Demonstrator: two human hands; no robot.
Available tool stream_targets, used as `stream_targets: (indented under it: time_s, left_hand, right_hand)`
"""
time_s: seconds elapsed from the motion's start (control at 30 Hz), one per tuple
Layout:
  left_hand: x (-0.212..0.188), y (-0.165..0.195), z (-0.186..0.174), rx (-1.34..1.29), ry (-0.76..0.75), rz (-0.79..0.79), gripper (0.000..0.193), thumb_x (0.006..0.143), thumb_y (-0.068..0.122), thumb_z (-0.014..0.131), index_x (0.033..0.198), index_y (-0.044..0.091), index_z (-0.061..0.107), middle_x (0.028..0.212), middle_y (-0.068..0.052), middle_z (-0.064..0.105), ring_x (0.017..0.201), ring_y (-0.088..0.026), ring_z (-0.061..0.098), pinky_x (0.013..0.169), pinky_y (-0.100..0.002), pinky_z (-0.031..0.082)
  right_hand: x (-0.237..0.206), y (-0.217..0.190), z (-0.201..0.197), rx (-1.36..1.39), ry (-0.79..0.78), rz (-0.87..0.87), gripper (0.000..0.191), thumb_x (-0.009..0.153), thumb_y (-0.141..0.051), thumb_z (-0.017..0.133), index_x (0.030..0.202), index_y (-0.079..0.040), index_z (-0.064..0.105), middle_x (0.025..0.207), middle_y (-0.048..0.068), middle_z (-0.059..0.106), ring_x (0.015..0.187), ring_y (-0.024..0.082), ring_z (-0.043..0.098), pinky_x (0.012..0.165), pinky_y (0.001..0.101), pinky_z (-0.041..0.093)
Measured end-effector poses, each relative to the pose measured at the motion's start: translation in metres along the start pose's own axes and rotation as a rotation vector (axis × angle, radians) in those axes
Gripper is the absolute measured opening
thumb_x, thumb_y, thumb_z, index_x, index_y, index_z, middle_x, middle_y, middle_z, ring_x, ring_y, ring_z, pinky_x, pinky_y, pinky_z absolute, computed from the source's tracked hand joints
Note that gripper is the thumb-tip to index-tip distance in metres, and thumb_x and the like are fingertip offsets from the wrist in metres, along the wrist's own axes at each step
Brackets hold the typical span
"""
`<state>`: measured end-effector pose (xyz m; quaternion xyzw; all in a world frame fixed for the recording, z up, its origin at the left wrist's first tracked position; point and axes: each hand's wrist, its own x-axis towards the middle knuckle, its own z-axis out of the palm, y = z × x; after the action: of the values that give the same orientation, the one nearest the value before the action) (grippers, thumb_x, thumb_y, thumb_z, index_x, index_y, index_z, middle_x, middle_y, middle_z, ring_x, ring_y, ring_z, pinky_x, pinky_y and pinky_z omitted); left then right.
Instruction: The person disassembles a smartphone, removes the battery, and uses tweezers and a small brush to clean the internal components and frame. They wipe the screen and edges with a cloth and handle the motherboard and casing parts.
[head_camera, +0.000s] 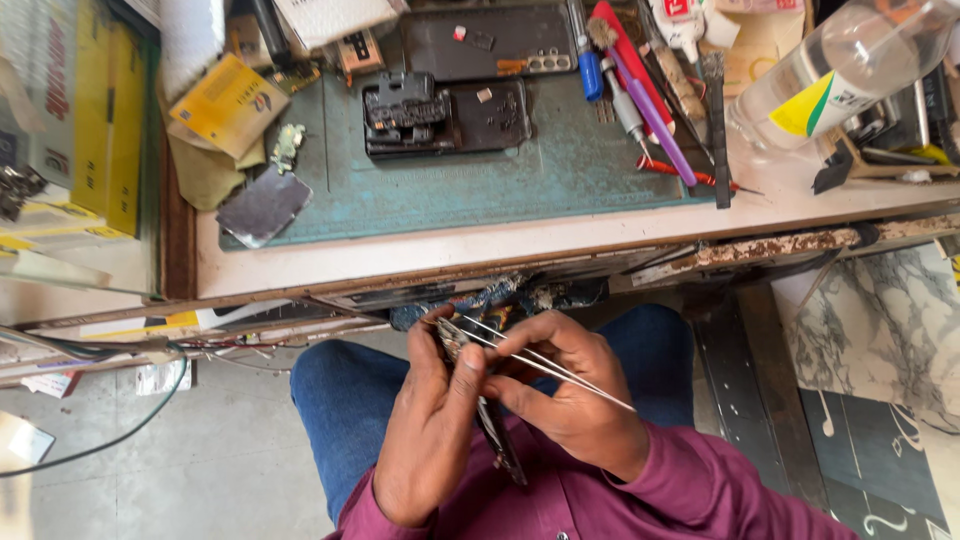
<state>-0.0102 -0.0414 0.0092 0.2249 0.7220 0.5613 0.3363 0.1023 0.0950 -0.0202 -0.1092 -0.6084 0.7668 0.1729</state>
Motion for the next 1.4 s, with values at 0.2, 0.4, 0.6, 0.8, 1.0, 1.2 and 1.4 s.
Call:
stream_targets:
  time_s: [0.2,0.4,0.6,0.8,1.0,1.2,1.4]
  left_hand:
    - [-0.002,-0.017,-0.002,-0.145,0.036,-0.03,0.053,0.111,0.043,0.037,0.141,-0.001,0.04,0.114,-0.02,0.068,0.096,-0.022,0.067,0.081,-0.033,0.054]
    - [0.003,-0.02,-0.008,-0.471,0.139,-0.209,0.061,0.101,0.051,0.034,0.138,0.003,0.038,0.098,-0.006,0.056,0.081,-0.018,0.067,0.07,-0.034,0.061]
    - [0.01,-0.023,-0.017,-0.973,0.183,-0.234,0.067,0.101,0.061,0.029,0.137,0.005,0.04,0.088,-0.008,0.056,0.083,-0.027,0.069,0.073,-0.044,0.061]
    - [0.004,-0.031,-0.016,-1.195,0.112,-0.126,0.072,0.105,0.066,0.023,0.134,0.003,0.044,0.094,-0.011,0.057,0.088,-0.031,0.068,0.076,-0.046,0.06]
    - [0.001,-0.037,-0.019,-1.324,0.071,-0.025,0.084,0.106,0.068,0.019,0.149,0.0,0.039,0.102,-0.014,0.057,0.093,-0.033,0.067,0.08,-0.05,0.059]
    - [0.0,-0.039,-0.018,-1.394,-0.009,0.07,0.089,0.107,0.069,0.022,0.157,-0.004,0.032,0.109,-0.017,0.057,0.099,-0.036,0.066,0.084,-0.052,0.058]
    - [-0.007,-0.038,-0.018,-1.396,-0.095,0.131,0.096,0.105,0.069,0.026,0.165,-0.007,0.019,0.119,-0.025,0.058,0.108,-0.042,0.067,0.087,-0.053,0.059]
  right_hand:
    - [-0.003,-0.002,0.0,-0.114,-0.071,-0.041,0.025,0.098,-0.002,0.073,0.119,0.0,0.06,0.117,0.016,0.075,0.105,0.017,0.074,0.094,0.0308,0.061]
    - [-0.013,-0.003,-0.01,0.049,-0.145,-0.052,0.028,0.105,-0.024,0.063,0.122,-0.001,0.06,0.126,0.022,0.074,0.118,0.028,0.075,0.105,0.0402,0.061]
    - [-0.019,-0.007,-0.017,-0.323,-0.269,-0.26,0.039,0.094,-0.016,0.079,0.125,-0.004,0.059,0.127,0.022,0.073,0.122,0.032,0.074,0.102,0.0393,0.06]
    - [-0.014,-0.004,-0.006,-0.542,-0.274,-0.364,0.034,0.09,-0.005,0.083,0.117,-0.007,0.062,0.118,0.014,0.077,0.107,0.026,0.08,0.086,0.034,0.065]
    - [-0.009,-0.006,-0.001,-0.618,-0.246,-0.469,0.028,0.092,-0.004,0.08,0.112,-0.008,0.062,0.111,0.012,0.077,0.099,0.024,0.081,0.081,0.0325,0.066]
    - [-0.009,-0.005,-0.002,-0.608,-0.231,-0.454,0.028,0.091,-0.003,0.08,0.111,-0.008,0.062,0.11,0.013,0.078,0.095,0.024,0.08,0.078,0.0317,0.064]
    - [-0.012,-0.001,-0.007,-0.58,-0.233,-0.428,0.023,0.096,0.0,0.072,0.116,-0.006,0.062,0.107,0.013,0.078,0.096,0.023,0.081,0.08,0.0312,0.064]
